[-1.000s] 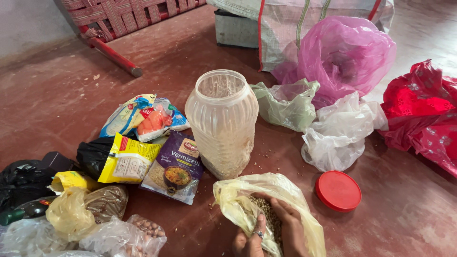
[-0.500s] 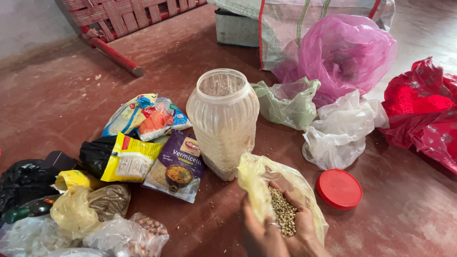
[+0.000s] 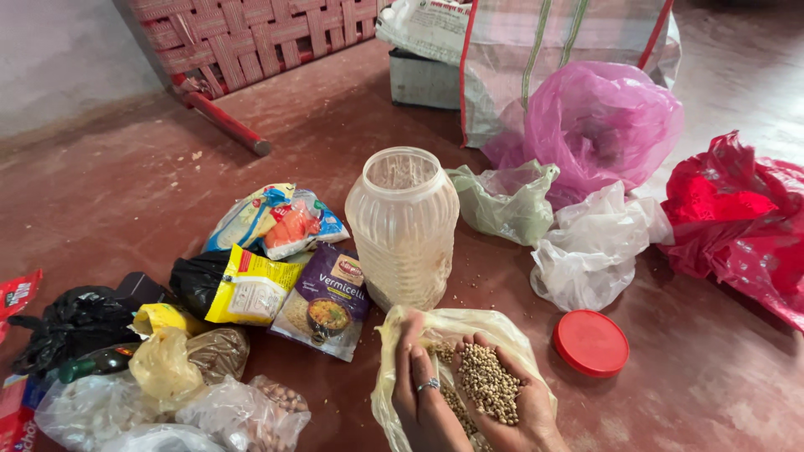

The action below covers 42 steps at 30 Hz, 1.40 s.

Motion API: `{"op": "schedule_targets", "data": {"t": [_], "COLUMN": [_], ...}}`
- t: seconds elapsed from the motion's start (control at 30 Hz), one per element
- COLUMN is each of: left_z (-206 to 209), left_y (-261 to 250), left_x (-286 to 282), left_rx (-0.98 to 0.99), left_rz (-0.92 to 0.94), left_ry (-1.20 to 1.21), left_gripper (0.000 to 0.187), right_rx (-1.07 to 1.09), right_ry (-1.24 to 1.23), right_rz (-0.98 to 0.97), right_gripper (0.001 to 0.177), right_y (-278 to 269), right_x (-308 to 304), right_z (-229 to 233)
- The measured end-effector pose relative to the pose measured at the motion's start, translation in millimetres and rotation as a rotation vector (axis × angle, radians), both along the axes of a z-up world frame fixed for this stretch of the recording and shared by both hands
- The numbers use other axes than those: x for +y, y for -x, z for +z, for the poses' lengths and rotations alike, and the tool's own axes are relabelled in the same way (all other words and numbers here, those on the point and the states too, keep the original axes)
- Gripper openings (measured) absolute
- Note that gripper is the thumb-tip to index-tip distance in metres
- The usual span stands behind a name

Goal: The person scoops small beige grains from a plastic bag using both hands and pours them into a clear plastic jar. The person repeats this scooping and pouring action several times, then places the red lid on the jar.

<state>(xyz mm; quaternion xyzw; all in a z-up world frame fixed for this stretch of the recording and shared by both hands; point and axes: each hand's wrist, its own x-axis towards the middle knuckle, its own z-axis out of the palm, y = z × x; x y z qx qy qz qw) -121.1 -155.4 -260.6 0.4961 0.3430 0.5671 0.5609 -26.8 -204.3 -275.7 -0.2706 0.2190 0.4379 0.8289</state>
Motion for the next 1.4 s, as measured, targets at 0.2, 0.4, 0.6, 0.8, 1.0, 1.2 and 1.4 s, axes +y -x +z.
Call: {"op": "schedule_targets", "data": {"t": [0.2, 0.4, 0.6, 0.8, 1.0, 1.2, 1.4], "left_z": [-35.6, -3.8, 122.2, 230.9, 254.0, 225.3, 214.0], "left_y": [-18.0, -18.2, -39.8, -71.2, -88.0, -96.4, -109.6], "left_x": [-2.4, 1.6, 26.1, 96.3, 168.0, 192.3, 207.8], "left_rx": [-0.587, -0.767, -0.835, -0.956, -0.966, -0.895, -0.863], "left_rz": [-0.238, -0.342, -0.249, -0.357, -0.402, -0.401, -0.358], "left_ry": [0.554, 0.598, 0.456, 0.386, 0.451, 0.495, 0.544], "left_gripper": [0.070, 0.081, 0.070, 0.067, 0.074, 0.075, 0.076], "right_rx": [0.064, -0.106, -0.097, -0.288, -0.260, -0.294, -0.356], "right_ry": [-0.224, -0.256, -0.362, -0.540, -0.667, -0.492, -0.497], "right_rz": [0.097, 0.136, 0.171, 0.188, 0.234, 0.166, 0.204], "right_gripper": [0.042, 0.041, 0.037, 0.038, 0.038, 0.038, 0.035], "right_y": [9.1, 8.0, -3.7, -39.0, -72.7, -87.4, -91.7], "right_x": [-6.7, -3.8, 34.0, 116.4, 198.9, 228.1, 243.6], "right_z": [9.4, 50.7, 152.2, 245.2, 259.8, 231.4, 222.1]}}
